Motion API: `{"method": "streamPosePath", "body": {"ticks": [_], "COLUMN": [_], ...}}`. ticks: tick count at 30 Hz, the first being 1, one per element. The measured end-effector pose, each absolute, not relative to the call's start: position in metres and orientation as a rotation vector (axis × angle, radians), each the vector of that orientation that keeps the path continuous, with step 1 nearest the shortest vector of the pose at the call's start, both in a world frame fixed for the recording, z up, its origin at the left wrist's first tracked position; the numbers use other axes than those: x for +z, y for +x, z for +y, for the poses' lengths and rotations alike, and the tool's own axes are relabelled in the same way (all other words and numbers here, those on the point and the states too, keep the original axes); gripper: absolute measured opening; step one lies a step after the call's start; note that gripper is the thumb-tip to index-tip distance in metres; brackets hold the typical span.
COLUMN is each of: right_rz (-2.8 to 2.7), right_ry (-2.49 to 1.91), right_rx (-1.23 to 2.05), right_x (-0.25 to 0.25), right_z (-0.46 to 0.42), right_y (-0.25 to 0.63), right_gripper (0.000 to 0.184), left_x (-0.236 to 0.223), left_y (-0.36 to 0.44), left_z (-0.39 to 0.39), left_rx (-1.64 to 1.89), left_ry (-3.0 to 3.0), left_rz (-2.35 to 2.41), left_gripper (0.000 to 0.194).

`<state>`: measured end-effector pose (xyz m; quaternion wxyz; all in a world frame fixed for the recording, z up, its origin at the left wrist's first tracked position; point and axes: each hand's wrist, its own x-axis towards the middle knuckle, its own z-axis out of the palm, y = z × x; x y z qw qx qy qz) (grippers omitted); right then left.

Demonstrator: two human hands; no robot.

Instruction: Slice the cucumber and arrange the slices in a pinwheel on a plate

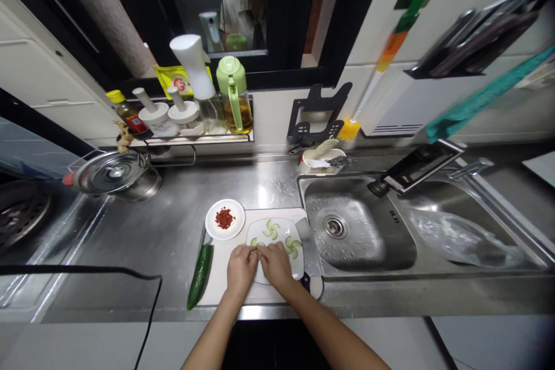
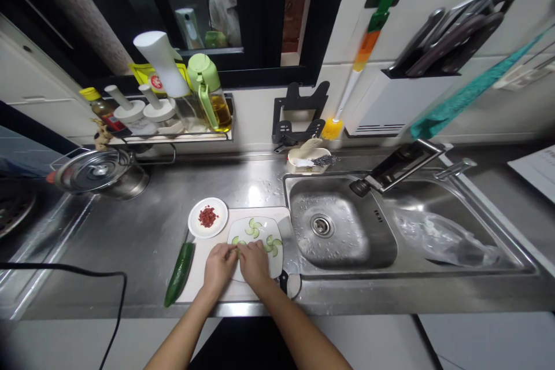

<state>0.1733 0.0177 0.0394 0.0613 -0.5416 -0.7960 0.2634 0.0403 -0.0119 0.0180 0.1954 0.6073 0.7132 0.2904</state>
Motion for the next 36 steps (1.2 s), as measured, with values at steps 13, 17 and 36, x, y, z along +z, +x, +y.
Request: {"method": "streamPosePath", "body": {"ticks": [13, 17, 36], "right_rz": [-2.425, -2.419, -2.392], "right_ry": [-1.638, -1.647, -1.690], "right_rx": [0.816, 0.821, 0.818], "right_x": [0.040, 0.041, 0.043], "right_z": [0.019, 0.019, 0.021], "right_y": [0.173, 0.173, 0.176], "right_gripper": [0.032, 0.031, 0.033], "left_x": [0.018, 0.018, 0.025], "left_y": [0.040, 0.039, 0.024], "left_z": [-0.011, -0.011, -0.010], "left_rx": [0.818, 0.827, 0.909], "left_ry": [1.723, 1.718, 1.642], "left_rz": [1.980, 1.985, 2.015], "left_gripper": [0.017, 0.017, 0.018]}}
